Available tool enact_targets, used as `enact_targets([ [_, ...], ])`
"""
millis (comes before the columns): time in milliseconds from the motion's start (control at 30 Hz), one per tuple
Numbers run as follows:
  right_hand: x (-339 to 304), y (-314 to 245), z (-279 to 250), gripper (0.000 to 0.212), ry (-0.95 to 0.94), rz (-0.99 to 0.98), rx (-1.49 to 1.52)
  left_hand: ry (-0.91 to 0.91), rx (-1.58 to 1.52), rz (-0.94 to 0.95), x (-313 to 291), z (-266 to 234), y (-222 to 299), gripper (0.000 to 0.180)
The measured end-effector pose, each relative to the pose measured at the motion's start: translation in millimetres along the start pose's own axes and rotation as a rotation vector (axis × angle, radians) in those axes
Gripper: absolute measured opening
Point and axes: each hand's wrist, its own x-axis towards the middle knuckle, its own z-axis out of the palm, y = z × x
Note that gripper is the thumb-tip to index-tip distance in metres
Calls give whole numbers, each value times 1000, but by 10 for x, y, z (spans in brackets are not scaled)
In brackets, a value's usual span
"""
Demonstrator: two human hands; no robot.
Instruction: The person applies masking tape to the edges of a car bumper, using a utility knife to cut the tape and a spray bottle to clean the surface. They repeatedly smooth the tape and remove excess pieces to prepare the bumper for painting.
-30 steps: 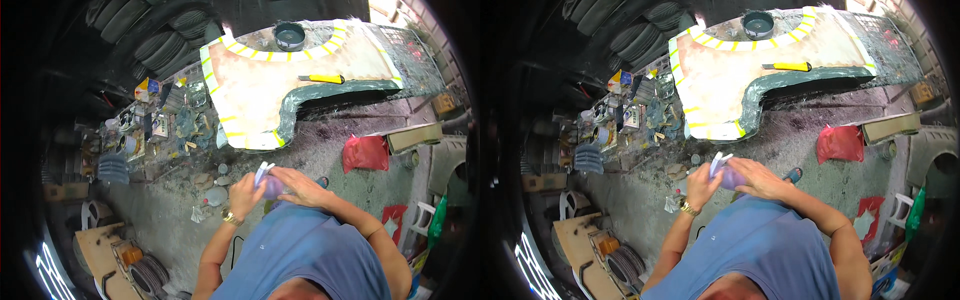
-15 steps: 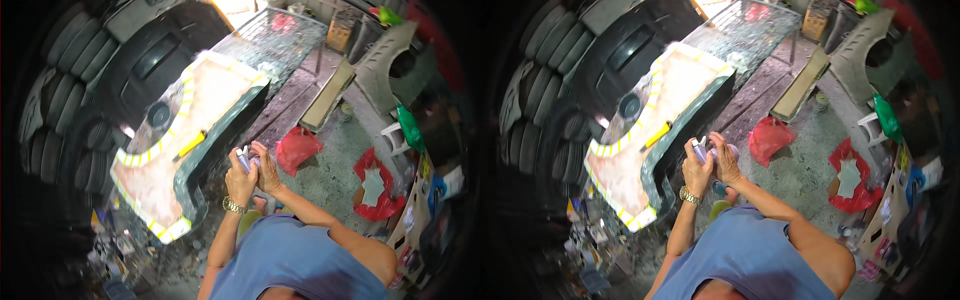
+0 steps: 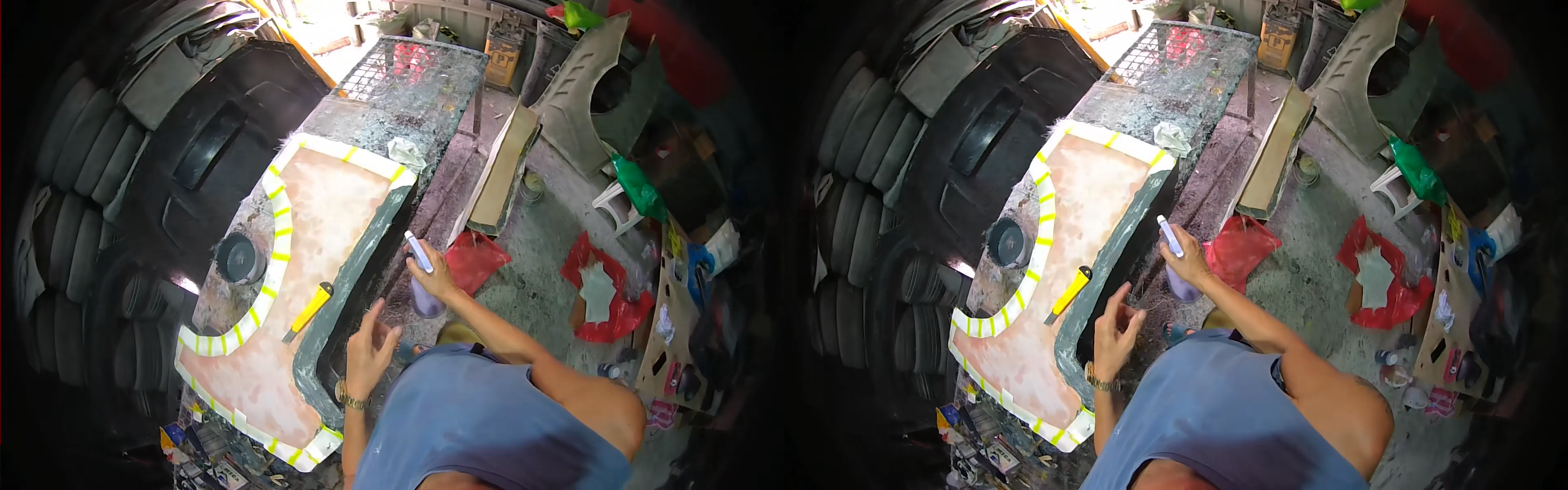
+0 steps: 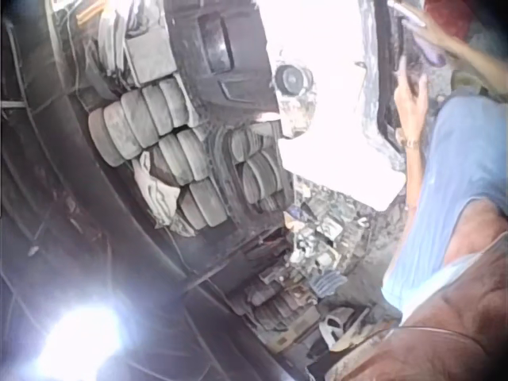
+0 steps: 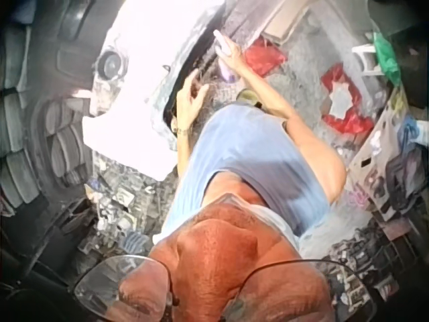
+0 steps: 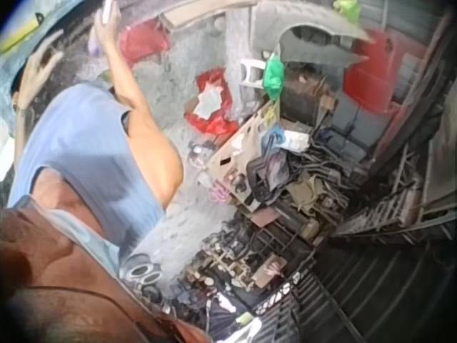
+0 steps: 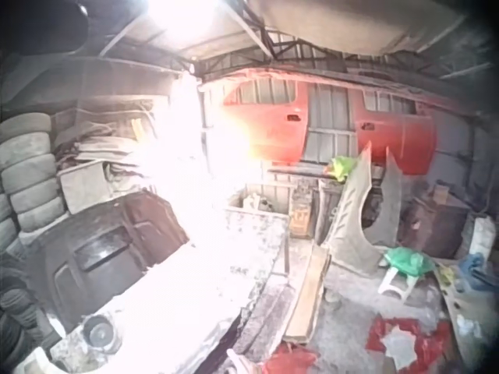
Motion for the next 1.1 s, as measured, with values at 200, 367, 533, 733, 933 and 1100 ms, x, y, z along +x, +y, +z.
enact_targets([
  [200, 360, 384, 179, 25, 141, 18, -91, -109, -35, -108, -71, -121, -192, 45],
  [367, 585, 641, 235, 23, 124, 36, -171, -84, -24, -243, 14, -206, -244, 42],
  [533, 651, 710, 206, 26, 67, 62, -184, -57, -40, -208, 216, -212, -217, 41],
  [733, 616, 706, 228, 28, 20, 66, -174, -140, 2, -191, 448, -202, -195, 41],
  [933, 689, 770, 155, 27, 117, 155, -187, -188, 23, -170, 574, -156, -177, 41],
  [1100, 748, 793, 145, 25, 110, 94, -180, -210, 50, -171, 608, -126, -203, 41],
])
